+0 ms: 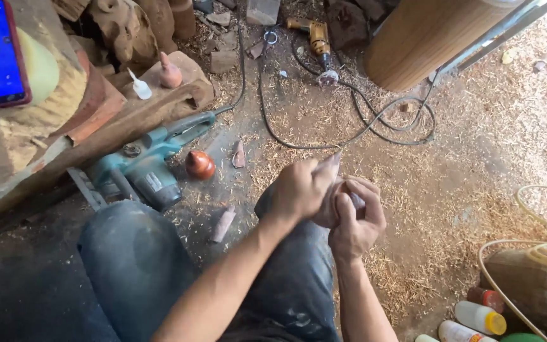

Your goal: Hand-sanding a small, rounded wooden object with sandpaper to achieve a smooth finish.

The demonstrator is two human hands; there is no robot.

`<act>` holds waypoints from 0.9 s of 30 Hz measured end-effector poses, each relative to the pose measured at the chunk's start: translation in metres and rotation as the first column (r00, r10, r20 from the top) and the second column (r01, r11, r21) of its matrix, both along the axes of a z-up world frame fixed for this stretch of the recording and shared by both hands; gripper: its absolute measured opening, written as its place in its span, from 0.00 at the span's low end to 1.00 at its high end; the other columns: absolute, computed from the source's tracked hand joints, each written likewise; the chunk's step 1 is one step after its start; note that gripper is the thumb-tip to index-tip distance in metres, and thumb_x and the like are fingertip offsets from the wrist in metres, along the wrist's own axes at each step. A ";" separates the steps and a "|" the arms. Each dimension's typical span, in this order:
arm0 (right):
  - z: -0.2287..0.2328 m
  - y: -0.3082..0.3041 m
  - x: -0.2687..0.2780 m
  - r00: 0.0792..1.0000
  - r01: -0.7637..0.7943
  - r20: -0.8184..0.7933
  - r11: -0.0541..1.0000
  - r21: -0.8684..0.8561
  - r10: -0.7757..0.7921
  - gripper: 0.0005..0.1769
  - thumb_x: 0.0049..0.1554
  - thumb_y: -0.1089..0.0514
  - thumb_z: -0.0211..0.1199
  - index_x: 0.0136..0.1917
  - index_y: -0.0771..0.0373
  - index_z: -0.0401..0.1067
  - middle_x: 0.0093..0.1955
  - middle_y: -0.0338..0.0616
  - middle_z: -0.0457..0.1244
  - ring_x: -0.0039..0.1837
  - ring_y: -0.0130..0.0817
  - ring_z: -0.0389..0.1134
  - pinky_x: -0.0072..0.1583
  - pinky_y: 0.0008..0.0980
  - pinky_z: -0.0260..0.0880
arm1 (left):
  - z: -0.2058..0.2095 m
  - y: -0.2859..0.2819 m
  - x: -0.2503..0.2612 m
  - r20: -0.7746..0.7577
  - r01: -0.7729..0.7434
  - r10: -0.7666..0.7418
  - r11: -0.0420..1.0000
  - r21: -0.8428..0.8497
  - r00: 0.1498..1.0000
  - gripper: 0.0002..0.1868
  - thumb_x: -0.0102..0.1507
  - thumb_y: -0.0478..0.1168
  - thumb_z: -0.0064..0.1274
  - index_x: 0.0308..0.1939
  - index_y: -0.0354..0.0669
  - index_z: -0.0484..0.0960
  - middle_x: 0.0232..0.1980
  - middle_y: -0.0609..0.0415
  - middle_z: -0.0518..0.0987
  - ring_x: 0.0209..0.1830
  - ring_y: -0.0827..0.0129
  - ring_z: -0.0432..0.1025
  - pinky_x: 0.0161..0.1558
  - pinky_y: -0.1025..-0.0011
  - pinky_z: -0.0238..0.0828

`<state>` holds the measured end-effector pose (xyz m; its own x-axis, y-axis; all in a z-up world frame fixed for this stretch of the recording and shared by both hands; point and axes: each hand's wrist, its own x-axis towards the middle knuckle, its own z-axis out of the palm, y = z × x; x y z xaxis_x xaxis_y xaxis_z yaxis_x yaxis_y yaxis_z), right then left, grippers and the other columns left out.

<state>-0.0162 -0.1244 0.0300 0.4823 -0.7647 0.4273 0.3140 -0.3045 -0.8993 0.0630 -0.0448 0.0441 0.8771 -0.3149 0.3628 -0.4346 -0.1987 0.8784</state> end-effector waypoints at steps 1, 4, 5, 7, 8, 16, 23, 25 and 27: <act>0.003 -0.002 0.004 0.999 -0.032 -0.031 0.999 -0.028 0.031 0.10 0.53 0.70 0.66 0.50 0.73 0.76 0.50 0.60 0.67 0.60 0.46 0.70 0.62 0.39 0.67 | -0.001 0.000 0.016 -0.269 0.112 -0.073 0.985 0.131 0.960 0.24 0.62 0.55 0.45 0.22 0.38 0.75 0.22 0.37 0.74 0.27 0.37 0.74 0.29 0.44 0.62; -0.015 -0.020 0.009 0.998 0.001 -0.057 0.997 0.075 0.003 0.07 0.58 0.67 0.62 0.50 0.70 0.77 0.50 0.57 0.69 0.58 0.38 0.71 0.61 0.34 0.69 | 0.041 0.009 -0.034 0.211 -0.133 0.169 0.976 -0.174 0.963 0.12 0.68 0.36 0.51 0.33 0.32 0.84 0.33 0.39 0.83 0.30 0.44 0.80 0.29 0.62 0.75; -0.014 -0.019 0.008 0.998 0.000 -0.056 0.997 0.080 0.005 0.07 0.58 0.67 0.62 0.50 0.70 0.77 0.50 0.57 0.69 0.58 0.38 0.71 0.61 0.34 0.69 | 0.031 0.009 -0.030 0.213 -0.134 0.169 0.976 -0.169 0.962 0.12 0.68 0.36 0.51 0.33 0.32 0.84 0.33 0.39 0.83 0.30 0.44 0.80 0.29 0.62 0.75; -0.011 -0.020 0.004 0.993 -0.109 -0.054 0.994 -0.008 0.108 0.06 0.56 0.70 0.63 0.48 0.71 0.76 0.49 0.60 0.70 0.57 0.43 0.72 0.60 0.35 0.69 | 0.011 0.010 -0.025 0.066 -0.138 0.146 0.984 -0.113 0.987 0.17 0.71 0.46 0.48 0.35 0.40 0.84 0.25 0.41 0.80 0.29 0.45 0.79 0.27 0.59 0.71; -0.003 -0.023 0.006 0.992 -0.110 -0.056 0.994 -0.006 0.110 0.06 0.56 0.70 0.63 0.48 0.71 0.76 0.49 0.60 0.70 0.57 0.43 0.72 0.60 0.35 0.69 | 0.011 0.014 -0.010 0.064 -0.139 0.147 0.984 -0.111 0.987 0.17 0.71 0.46 0.48 0.35 0.40 0.84 0.25 0.41 0.80 0.29 0.45 0.79 0.27 0.59 0.71; 0.093 -0.013 0.044 0.401 -0.650 -0.906 0.738 -0.179 0.133 0.25 0.62 0.49 0.55 0.71 0.46 0.55 0.48 0.54 0.73 0.54 0.63 0.73 0.61 0.65 0.67 | 0.011 0.056 -0.004 -0.283 0.155 -0.259 0.927 -0.342 0.924 0.18 0.67 0.49 0.53 0.47 0.39 0.87 0.40 0.40 0.86 0.46 0.56 0.81 0.45 0.56 0.76; 0.083 -0.020 0.015 0.797 -0.324 -0.603 0.866 -0.380 0.034 0.07 0.65 0.47 0.57 0.54 0.45 0.74 0.51 0.39 0.72 0.54 0.50 0.74 0.57 0.51 0.73 | -0.011 0.071 -0.018 -0.107 0.107 -0.163 0.909 -0.402 0.981 0.09 0.67 0.36 0.54 0.47 0.33 0.85 0.38 0.39 0.86 0.43 0.50 0.82 0.45 0.58 0.79; 0.087 -0.016 0.000 0.317 -0.713 -0.931 0.693 -0.106 0.184 0.66 0.34 0.33 0.80 0.78 0.50 0.52 0.79 0.39 0.50 0.75 0.45 0.60 0.67 0.53 0.66 | -0.025 0.074 -0.022 -0.012 0.147 -0.153 0.963 -0.226 0.988 0.17 0.70 0.46 0.46 0.48 0.34 0.81 0.61 0.37 0.80 0.58 0.49 0.79 0.54 0.62 0.76; 0.084 -0.022 0.005 0.328 -0.722 -0.932 0.678 -0.140 0.157 0.62 0.33 0.37 0.81 0.75 0.48 0.55 0.76 0.40 0.53 0.68 0.55 0.64 0.64 0.60 0.69 | -0.014 0.072 -0.023 0.056 0.137 -0.128 0.964 -0.229 0.990 0.15 0.69 0.45 0.52 0.41 0.35 0.83 0.56 0.38 0.82 0.51 0.49 0.80 0.48 0.61 0.78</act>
<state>-0.0108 -0.1469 0.1144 0.9705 -0.1357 -0.1991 -0.2255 -0.8032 -0.5514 0.0399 0.0271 0.0303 0.8163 -0.3304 0.4738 -0.4795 0.0697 0.8748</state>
